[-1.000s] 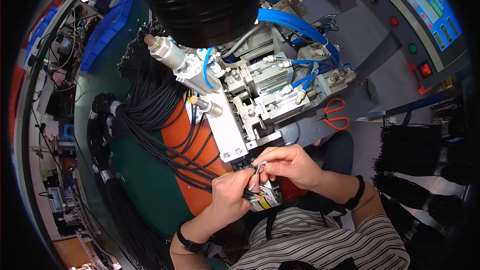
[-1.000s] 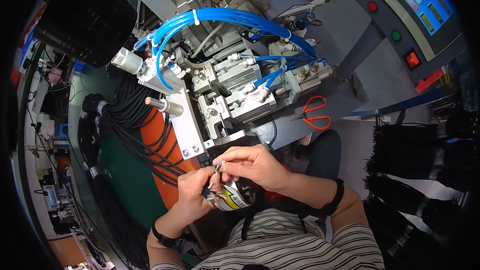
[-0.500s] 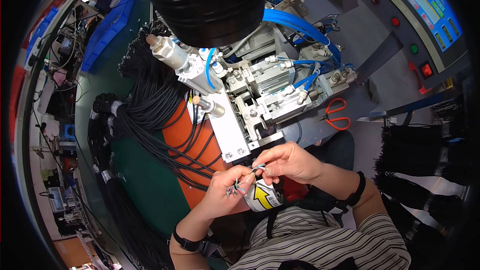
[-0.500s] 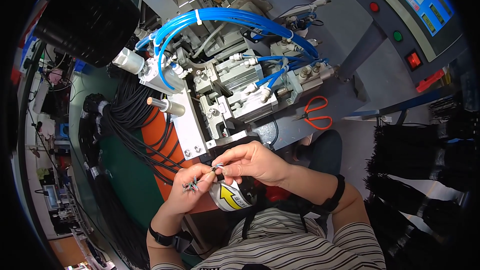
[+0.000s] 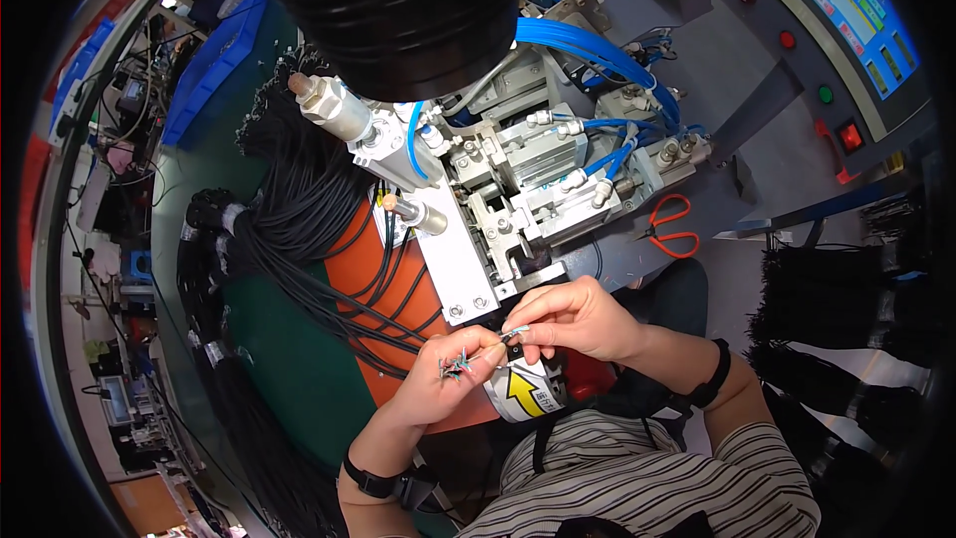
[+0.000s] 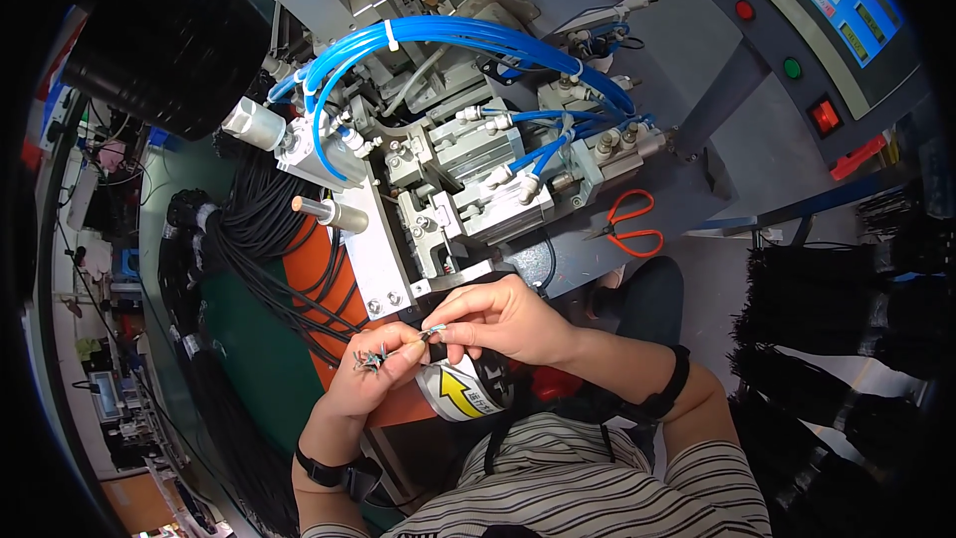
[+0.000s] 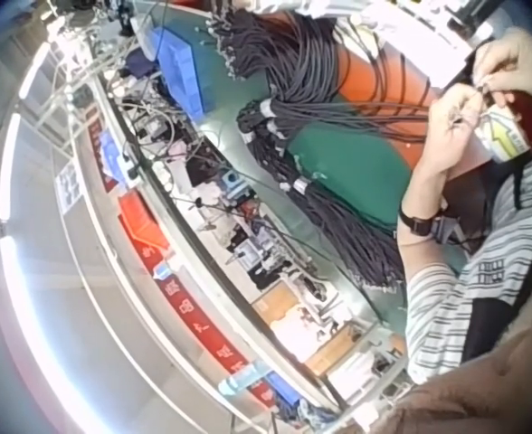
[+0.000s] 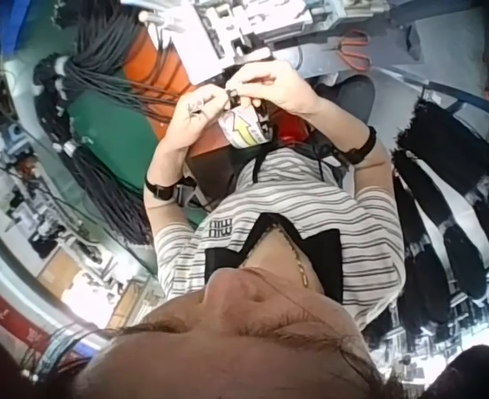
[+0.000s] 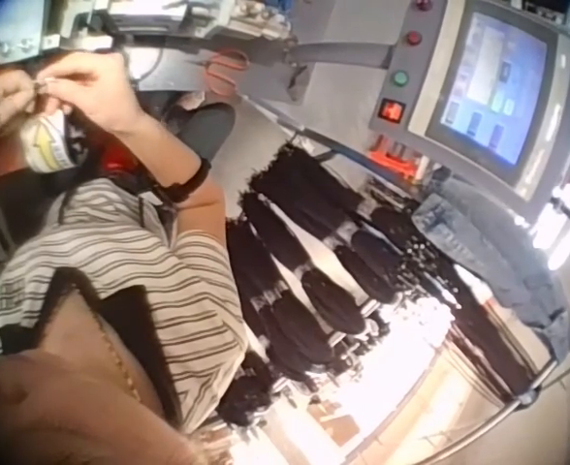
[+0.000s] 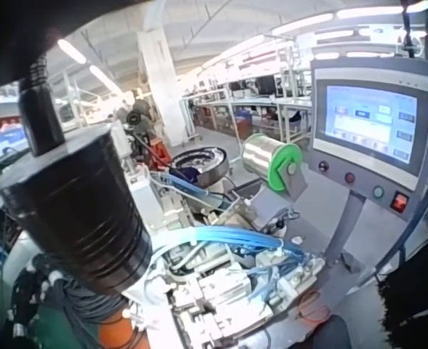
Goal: The person inserts the ends of wires into a machine, removes them, and then hangs the bundle on a rack before retrieving a new bundle to repeat the process.
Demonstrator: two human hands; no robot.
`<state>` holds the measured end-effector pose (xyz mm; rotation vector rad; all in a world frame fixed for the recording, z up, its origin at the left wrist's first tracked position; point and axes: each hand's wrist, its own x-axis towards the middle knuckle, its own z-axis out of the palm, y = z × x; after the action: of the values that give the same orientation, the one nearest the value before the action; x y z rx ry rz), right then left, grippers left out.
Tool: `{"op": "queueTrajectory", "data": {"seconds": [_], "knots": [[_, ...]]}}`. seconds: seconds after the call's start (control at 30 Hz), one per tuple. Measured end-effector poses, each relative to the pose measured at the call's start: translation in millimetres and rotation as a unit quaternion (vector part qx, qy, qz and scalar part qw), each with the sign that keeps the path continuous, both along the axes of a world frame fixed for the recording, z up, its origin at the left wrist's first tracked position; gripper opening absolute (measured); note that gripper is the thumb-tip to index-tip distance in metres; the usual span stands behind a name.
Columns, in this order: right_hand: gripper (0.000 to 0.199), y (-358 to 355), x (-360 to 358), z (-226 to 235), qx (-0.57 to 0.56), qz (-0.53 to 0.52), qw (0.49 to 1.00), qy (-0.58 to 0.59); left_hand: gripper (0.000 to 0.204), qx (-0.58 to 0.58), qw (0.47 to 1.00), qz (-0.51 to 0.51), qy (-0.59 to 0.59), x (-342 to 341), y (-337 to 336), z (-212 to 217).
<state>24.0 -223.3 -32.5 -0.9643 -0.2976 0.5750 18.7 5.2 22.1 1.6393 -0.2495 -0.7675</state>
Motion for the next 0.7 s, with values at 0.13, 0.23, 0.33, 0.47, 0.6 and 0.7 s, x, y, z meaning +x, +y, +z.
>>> {"op": "queueTrajectory", "data": {"seconds": [0.13, 0.23, 0.33, 0.47, 0.6, 0.7], "knots": [[0.016, 3.8, -4.0, 3.1, -0.037, -0.059, 0.996, -0.052, 0.015, -0.015, 0.999, 0.008, 0.049, 2.1, -1.0, 4.8], [0.015, 5.4, -4.0, 1.3, -0.117, -0.133, 0.962, -0.206, 0.015, -0.025, 0.995, 0.016, 0.093, 2.7, -2.2, 7.6], [0.015, 6.5, -4.0, 2.6, -0.133, -0.155, 0.951, -0.233, 0.017, -0.033, 0.994, 0.029, 0.102, 2.2, -3.2, 7.4], [0.014, 8.1, -5.0, 1.0, -0.123, -0.159, 0.954, -0.221, 0.019, -0.022, 0.995, 0.016, 0.093, 2.6, -3.5, 8.0], [0.011, 6.0, -5.4, 1.0, -0.123, -0.142, 0.963, -0.193, 0.017, -0.014, 0.993, 0.002, 0.12, 4.6, -2.5, 8.5], [0.007, 5.9, -5.7, 3.5, -0.181, -0.151, 0.943, -0.236, 0.012, 0.012, 0.993, 0.006, 0.114, 3.5, -3.4, 5.9]]}}
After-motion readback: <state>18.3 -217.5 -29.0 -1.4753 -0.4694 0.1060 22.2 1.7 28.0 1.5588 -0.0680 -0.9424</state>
